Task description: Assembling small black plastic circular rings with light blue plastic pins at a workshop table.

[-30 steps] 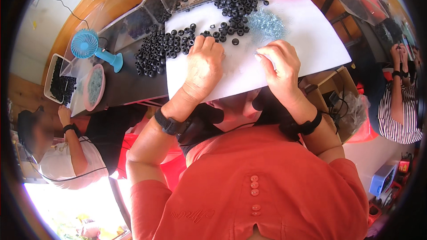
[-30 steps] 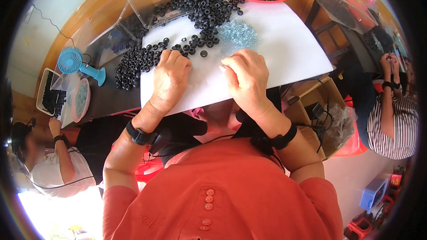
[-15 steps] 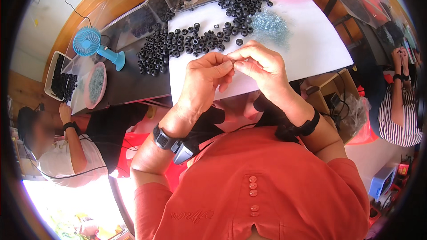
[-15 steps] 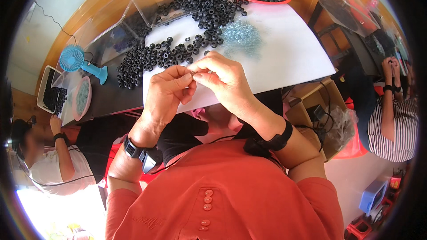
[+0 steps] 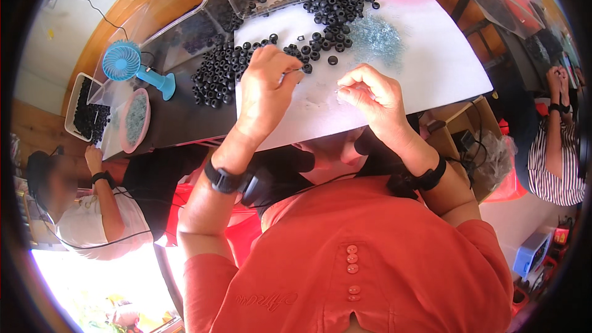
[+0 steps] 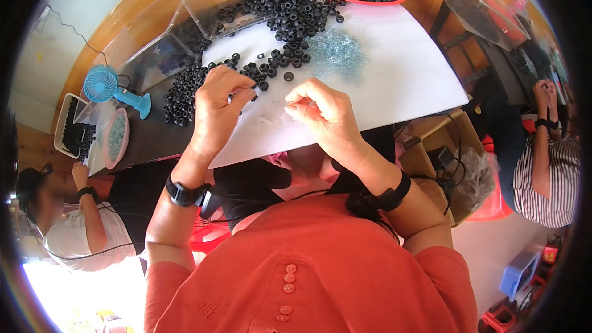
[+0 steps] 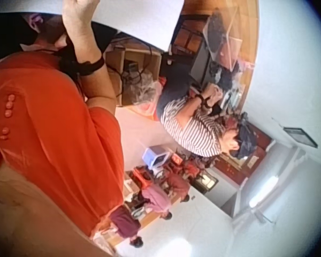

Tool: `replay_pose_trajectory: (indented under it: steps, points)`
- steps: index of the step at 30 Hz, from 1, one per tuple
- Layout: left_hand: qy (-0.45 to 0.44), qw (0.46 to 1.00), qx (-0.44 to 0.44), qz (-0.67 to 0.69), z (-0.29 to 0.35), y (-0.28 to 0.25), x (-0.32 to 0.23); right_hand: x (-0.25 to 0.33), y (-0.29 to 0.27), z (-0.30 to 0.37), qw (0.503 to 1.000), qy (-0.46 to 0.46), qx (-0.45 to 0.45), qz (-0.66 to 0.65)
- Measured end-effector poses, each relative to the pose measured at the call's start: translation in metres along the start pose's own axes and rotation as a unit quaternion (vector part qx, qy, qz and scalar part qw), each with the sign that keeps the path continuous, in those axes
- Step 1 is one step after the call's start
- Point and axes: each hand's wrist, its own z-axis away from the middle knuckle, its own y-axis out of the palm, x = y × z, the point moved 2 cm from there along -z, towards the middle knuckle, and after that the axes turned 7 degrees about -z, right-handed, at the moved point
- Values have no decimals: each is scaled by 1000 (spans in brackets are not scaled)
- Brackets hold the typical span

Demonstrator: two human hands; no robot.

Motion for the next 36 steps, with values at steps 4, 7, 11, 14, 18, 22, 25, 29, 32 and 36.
replay_pose_trajectory:
  steps: [4,7,11,14,18,22,25,29,32,36]
  points:
    - [166,961,33,-218,-14,22,0,-1,1,2,1000,4,3,23]
    - [188,940,57,-278,-20,30,4,-1,0,4,1000,-15,10,12]
    - [191,945,34,-264,-17,21,-7,2,-1,3,1000,-18,13,18]
    - [182,960,37,-211,-5,7,-23,1,-4,6,1000,-12,13,16]
    - [110,976,85,-167,20,-5,-20,2,-3,4,999,-30,14,29]
    - [57,987,54,-138,33,-2,2,5,-1,5,998,-22,27,42]
    - [28,993,17,-115,36,-6,13,4,0,4,999,-27,29,37]
    - [-7,994,-9,-107,36,-12,16,1,0,7,999,-19,25,28]
    - [-4,994,-19,-108,37,-15,19,2,0,7,999,-19,22,27]
    - [16,993,-9,-114,33,-13,12,6,1,5,997,-50,16,55]
